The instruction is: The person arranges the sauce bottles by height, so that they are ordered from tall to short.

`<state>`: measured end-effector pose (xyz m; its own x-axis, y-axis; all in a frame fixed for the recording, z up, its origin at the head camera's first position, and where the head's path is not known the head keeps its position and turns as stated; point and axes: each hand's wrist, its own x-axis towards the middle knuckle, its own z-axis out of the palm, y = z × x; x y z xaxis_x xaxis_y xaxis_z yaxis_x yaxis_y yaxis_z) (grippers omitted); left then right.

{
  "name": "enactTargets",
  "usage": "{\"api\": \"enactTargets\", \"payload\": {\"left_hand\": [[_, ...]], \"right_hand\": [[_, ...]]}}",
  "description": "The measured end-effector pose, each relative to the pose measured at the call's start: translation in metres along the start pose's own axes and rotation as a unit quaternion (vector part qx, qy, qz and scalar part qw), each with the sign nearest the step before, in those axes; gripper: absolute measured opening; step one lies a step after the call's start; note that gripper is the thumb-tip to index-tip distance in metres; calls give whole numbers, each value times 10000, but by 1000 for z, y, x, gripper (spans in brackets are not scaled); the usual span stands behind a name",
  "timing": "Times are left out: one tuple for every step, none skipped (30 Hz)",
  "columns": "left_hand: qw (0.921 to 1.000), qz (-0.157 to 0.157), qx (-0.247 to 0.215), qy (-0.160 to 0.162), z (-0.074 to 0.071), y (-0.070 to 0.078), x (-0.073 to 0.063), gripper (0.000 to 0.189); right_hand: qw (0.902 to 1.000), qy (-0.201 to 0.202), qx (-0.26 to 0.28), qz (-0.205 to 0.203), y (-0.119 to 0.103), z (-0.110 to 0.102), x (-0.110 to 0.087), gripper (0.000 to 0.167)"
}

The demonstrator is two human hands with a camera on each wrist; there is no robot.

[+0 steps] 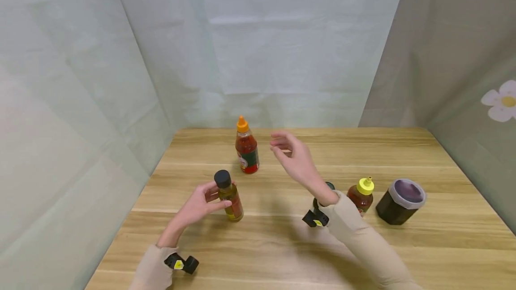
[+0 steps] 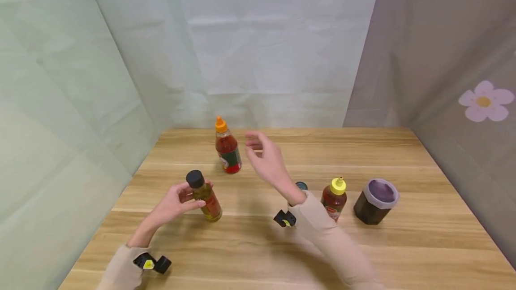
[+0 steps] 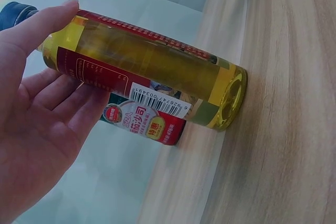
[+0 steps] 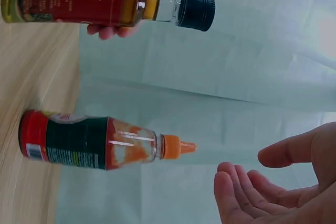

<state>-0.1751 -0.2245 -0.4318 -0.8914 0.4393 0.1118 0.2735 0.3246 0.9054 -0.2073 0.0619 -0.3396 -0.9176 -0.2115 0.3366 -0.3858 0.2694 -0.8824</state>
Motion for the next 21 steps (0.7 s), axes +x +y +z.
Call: {"api": "enactTargets", "payload": {"left_hand": [[10000,-15,-16,-7,0,0,0,55],[10000,-8,-35,-17,0,0,-1,55],[10000,-13,-54,-17,0,-1,-1,55],[10000,-18,-68,-16,0,-1,-2,55],[10000,-13,-72,-12,-1,-1,-2,54],[10000,-15,-72,-10,-1,-1,-2,54],[10000,12,-64,-14,-1,-1,-2,54],[10000,39,-57,-17,-1,-2,-2,53],[10000,47,-39,-11,-1,-2,-3,53],[10000,63,-19,-14,-1,-2,-3,53],[10000,63,-9,-4,-2,-2,-3,53],[10000,54,16,5,-2,-2,-3,53],[10000,46,26,14,-2,-2,-3,54],[10000,28,37,21,-2,-1,-3,55],[10000,26,53,26,-2,-1,-3,55],[10000,19,66,24,-2,0,-3,56],[10000,-6,61,33,-2,0,-3,56],[10000,-8,63,33,-3,1,-3,56],[10000,-33,51,40,-3,1,-4,56],[10000,-46,48,39,-3,2,-4,56],[10000,-39,59,35,-3,2,-4,56]], "right_hand": [[10000,48,-8,-21,0,-2,-2,30],[9999,98,-48,-36,0,-4,-5,30],[9998,160,-99,-47,0,-6,-7,29],[9996,219,-144,-53,0,-8,-9,29],[9994,274,-194,-79,0,-10,-11,29],[9991,328,-245,-106,0,-12,-13,29],[9988,374,-287,-140,0,-13,-15,29],[9985,407,-330,-177,1,-15,-17,28],[9981,437,-372,-219,1,-17,-19,28],[9978,446,-421,-257,2,-19,-21,28],[9974,464,-476,-288,2,-21,-24,28],[9969,481,-543,-299,2,-23,-26,28],[9966,488,-594,-301,3,-25,-28,28],[9961,494,-662,-299,4,-27,-30,28],[9957,500,-726,-290,4,-29,-33,29],[9952,510,-781,-284,5,-30,-35,29],[9946,527,-843,-285,5,-32,-37,30],[9939,546,-908,-296,6,-34,-39,30],[9931,567,-971,-326,8,-35,-41,31],[9919,595,-1055,-371,10,-36,-43,32],[9906,620,-1139,-426,12,-37,-45,33]]}}
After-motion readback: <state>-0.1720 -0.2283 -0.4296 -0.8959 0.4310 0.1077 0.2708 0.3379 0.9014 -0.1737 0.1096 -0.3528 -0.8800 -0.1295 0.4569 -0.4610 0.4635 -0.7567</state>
